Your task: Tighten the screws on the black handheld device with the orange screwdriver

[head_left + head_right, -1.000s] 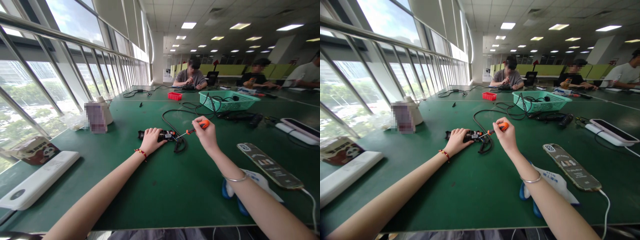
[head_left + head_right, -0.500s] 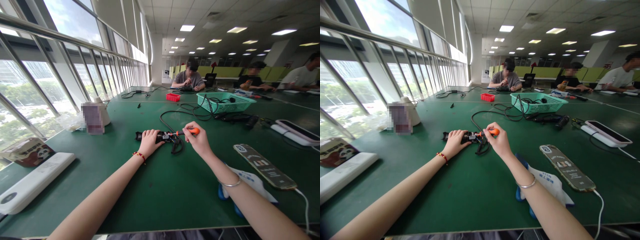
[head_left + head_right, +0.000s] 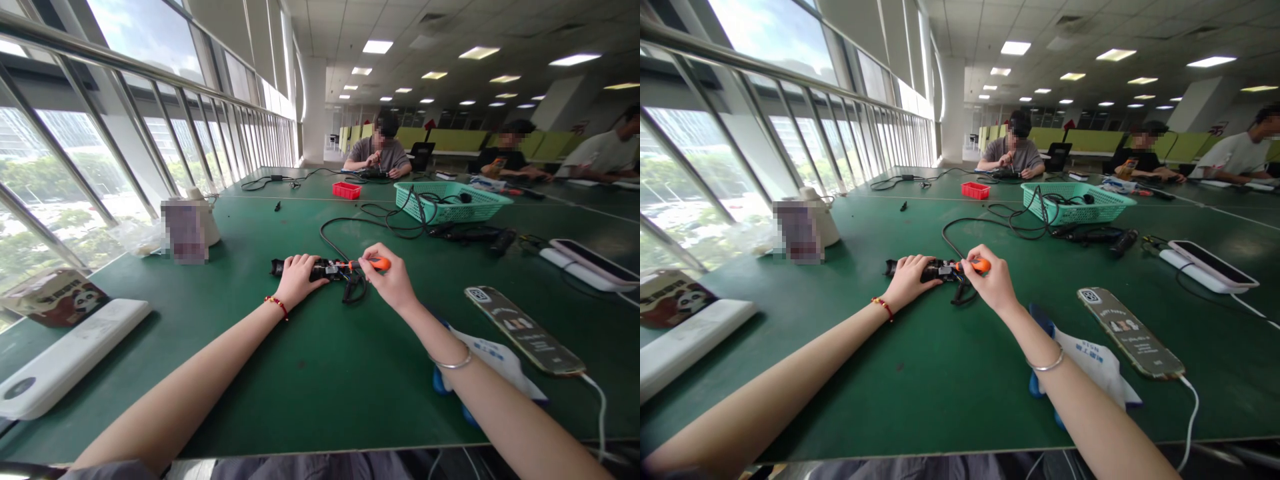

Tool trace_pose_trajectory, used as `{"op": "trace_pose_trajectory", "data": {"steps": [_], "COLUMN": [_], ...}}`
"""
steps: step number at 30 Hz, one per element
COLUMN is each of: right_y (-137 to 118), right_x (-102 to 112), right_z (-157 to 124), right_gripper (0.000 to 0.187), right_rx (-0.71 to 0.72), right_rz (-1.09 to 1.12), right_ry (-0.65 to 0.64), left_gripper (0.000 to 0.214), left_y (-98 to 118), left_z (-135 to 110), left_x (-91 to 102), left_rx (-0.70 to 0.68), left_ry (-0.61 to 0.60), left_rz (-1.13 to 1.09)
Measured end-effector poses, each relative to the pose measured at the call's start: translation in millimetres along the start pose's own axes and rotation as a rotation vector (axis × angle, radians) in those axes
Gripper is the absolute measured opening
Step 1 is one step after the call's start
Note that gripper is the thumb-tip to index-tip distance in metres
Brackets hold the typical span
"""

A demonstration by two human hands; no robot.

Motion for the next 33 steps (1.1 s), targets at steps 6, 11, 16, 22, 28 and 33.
{"op": "trace_pose_trajectory", "data": {"steps": [6, 11, 16, 22, 28, 33], "right_y": [-3.5, 0.8, 3.7, 6.2, -2.8, -15.3], "right_x": [9.0, 10.3, 5.8, 0.8, 6.6, 22.6], "right_z": [-0.3, -0.5, -1.3, -3.2, -4.4, -7.0], "right_gripper": [0.017, 0.019, 0.019, 0.02, 0.024, 0.015], "right_rx": [0.001, -0.01, -0.022, -0.033, -0.009, 0.031], "right_rz": [0.014, 0.056, 0.064, 0.054, -0.044, -0.133], "right_ry": [0.068, 0.082, 0.069, 0.043, 0.094, 0.221], "left_gripper": [0.049, 0.049, 0.049, 0.048, 0.048, 0.052], "left_y": [-0.8, -0.2, -0.5, 0.6, 5.7, 22.3], "left_z": [-1.1, -2.9, -2.5, -2.7, -6.4, -16.8], "left_x": [1.3, 2.0, 0.8, 1.5, 2.9, 2.5], "left_rx": [-0.006, -0.006, 0.0, 0.007, 0.02, -0.058], "left_ry": [0.004, 0.009, 0.008, 0.016, 0.004, -0.01], "left_rz": [-0.011, -0.008, 0.0, 0.003, 0.013, 0.008]}}
Point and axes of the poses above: each hand's wrist, its own z-axis towards the middle knuckle, its own x-axis out of the back of the hand, y = z × x, the point moved 9 cm from there along z, towards the middle knuckle, and after that the axes turned 11 degrees about x, right-handed, at the moved point
